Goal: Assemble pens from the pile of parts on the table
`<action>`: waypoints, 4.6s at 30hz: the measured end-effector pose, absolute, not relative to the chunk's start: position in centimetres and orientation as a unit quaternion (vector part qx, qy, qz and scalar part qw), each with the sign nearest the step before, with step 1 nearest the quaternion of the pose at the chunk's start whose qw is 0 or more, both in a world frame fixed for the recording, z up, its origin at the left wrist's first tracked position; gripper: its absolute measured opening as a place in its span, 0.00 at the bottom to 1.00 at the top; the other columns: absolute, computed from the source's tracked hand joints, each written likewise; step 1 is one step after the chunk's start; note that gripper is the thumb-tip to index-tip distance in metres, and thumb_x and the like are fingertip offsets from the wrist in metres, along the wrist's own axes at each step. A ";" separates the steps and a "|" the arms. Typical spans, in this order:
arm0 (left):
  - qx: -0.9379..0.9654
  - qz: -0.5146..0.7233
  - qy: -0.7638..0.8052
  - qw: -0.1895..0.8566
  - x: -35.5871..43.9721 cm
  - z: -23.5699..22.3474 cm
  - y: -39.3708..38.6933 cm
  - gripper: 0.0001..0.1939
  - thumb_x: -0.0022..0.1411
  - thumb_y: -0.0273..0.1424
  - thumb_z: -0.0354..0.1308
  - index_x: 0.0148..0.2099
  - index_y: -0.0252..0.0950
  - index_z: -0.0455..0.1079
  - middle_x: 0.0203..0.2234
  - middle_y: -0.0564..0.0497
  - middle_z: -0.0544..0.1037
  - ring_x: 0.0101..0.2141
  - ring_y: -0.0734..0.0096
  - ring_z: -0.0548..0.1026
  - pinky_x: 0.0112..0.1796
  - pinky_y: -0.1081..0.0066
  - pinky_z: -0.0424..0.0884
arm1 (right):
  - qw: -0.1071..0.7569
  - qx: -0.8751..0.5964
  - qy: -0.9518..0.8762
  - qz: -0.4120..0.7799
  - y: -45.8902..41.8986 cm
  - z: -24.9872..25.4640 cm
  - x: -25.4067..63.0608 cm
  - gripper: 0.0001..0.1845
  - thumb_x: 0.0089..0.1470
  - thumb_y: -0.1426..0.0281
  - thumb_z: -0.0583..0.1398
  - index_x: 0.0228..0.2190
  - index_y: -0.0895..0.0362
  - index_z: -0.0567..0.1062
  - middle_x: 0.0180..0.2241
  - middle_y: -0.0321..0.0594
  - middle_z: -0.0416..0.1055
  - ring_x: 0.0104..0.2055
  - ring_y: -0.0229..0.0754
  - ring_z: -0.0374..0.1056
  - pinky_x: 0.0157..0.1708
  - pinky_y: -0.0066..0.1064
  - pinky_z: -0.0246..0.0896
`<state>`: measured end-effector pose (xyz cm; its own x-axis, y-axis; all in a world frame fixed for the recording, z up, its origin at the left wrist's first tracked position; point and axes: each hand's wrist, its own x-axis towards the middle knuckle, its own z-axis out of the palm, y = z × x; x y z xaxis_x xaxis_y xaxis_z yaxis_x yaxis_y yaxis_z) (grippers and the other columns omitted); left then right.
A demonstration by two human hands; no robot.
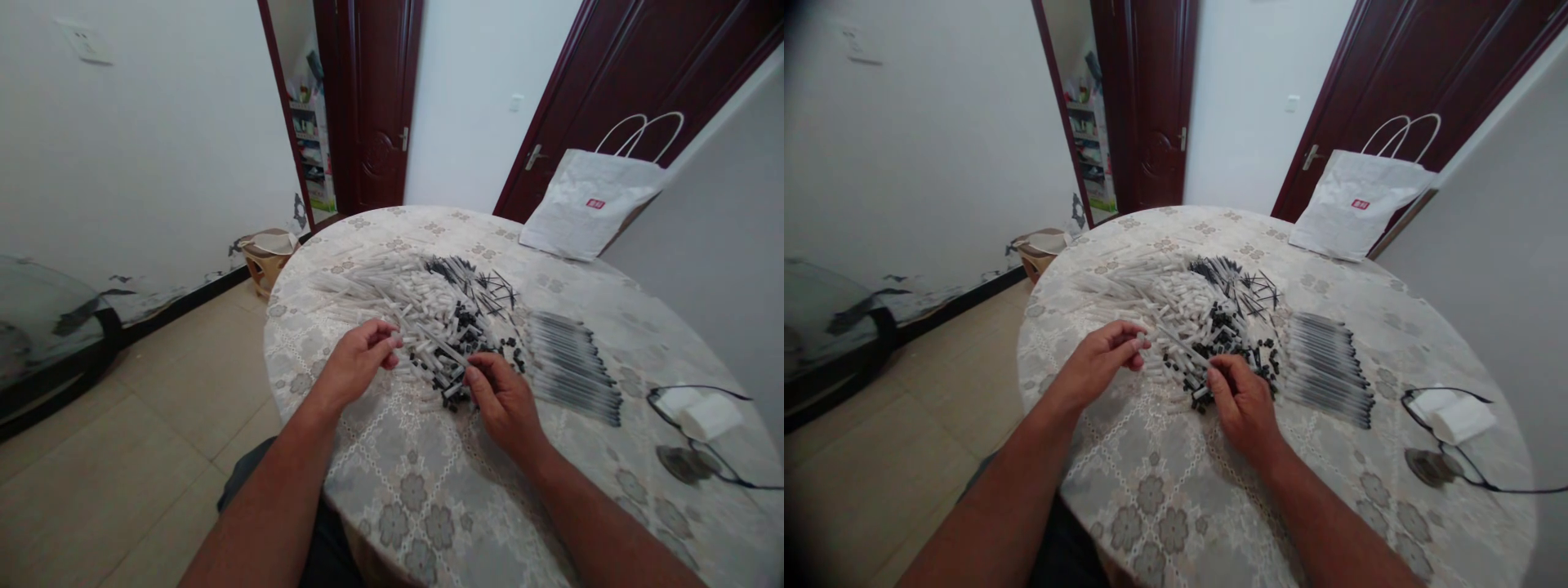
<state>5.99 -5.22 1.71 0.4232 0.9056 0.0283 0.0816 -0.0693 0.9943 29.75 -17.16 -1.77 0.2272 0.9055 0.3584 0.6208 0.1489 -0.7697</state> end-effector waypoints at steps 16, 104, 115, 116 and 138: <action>0.334 0.475 0.323 0.747 7.6 1.7 -5.9 0.13 0.61 0.30 0.67 0.47 0.33 0.73 0.43 0.41 0.84 0.40 0.65 0.83 0.42 0.68 0.80 | 0.410 -0.597 -0.687 0.065 -17.2 -1.0 28.3 0.09 0.66 0.65 0.57 0.43 0.52 0.77 0.34 0.40 0.80 0.32 0.43 0.76 0.35 0.31 0.70; 0.911 0.061 0.312 0.263 9.3 -1.0 -8.1 0.12 0.64 0.31 0.57 0.49 0.40 0.75 0.45 0.46 0.79 0.46 0.60 0.76 0.47 0.66 0.68 | -0.086 -0.883 -0.446 -0.116 -11.1 1.8 47.5 0.19 0.69 0.73 0.48 0.50 0.57 0.76 0.49 0.52 0.74 0.48 0.46 0.75 0.44 0.32 0.66; 0.908 0.088 0.317 0.260 9.4 -0.6 -8.5 0.11 0.63 0.27 0.56 0.47 0.40 0.73 0.44 0.45 0.77 0.44 0.59 0.75 0.46 0.65 0.68 | 0.017 -0.781 -0.624 -0.008 -16.2 3.5 37.2 0.14 0.68 0.66 0.55 0.46 0.54 0.79 0.45 0.46 0.79 0.48 0.46 0.73 0.46 0.31 0.60; 0.906 0.092 0.323 0.259 9.4 -0.7 -8.4 0.11 0.63 0.27 0.56 0.47 0.40 0.73 0.44 0.45 0.77 0.44 0.59 0.75 0.46 0.65 0.68 | 0.011 -0.772 -0.636 0.013 -16.6 3.5 36.3 0.13 0.67 0.66 0.56 0.45 0.53 0.79 0.44 0.45 0.79 0.47 0.46 0.73 0.45 0.31 0.60; 0.887 0.146 0.384 0.212 8.9 -0.9 -7.6 0.06 0.66 0.29 0.56 0.45 0.37 0.70 0.41 0.44 0.76 0.42 0.58 0.75 0.44 0.63 0.68 | 0.009 -0.723 -0.691 -0.004 -17.8 0.1 31.0 0.11 0.66 0.60 0.58 0.38 0.54 0.75 0.42 0.44 0.72 0.40 0.44 0.71 0.35 0.31 0.59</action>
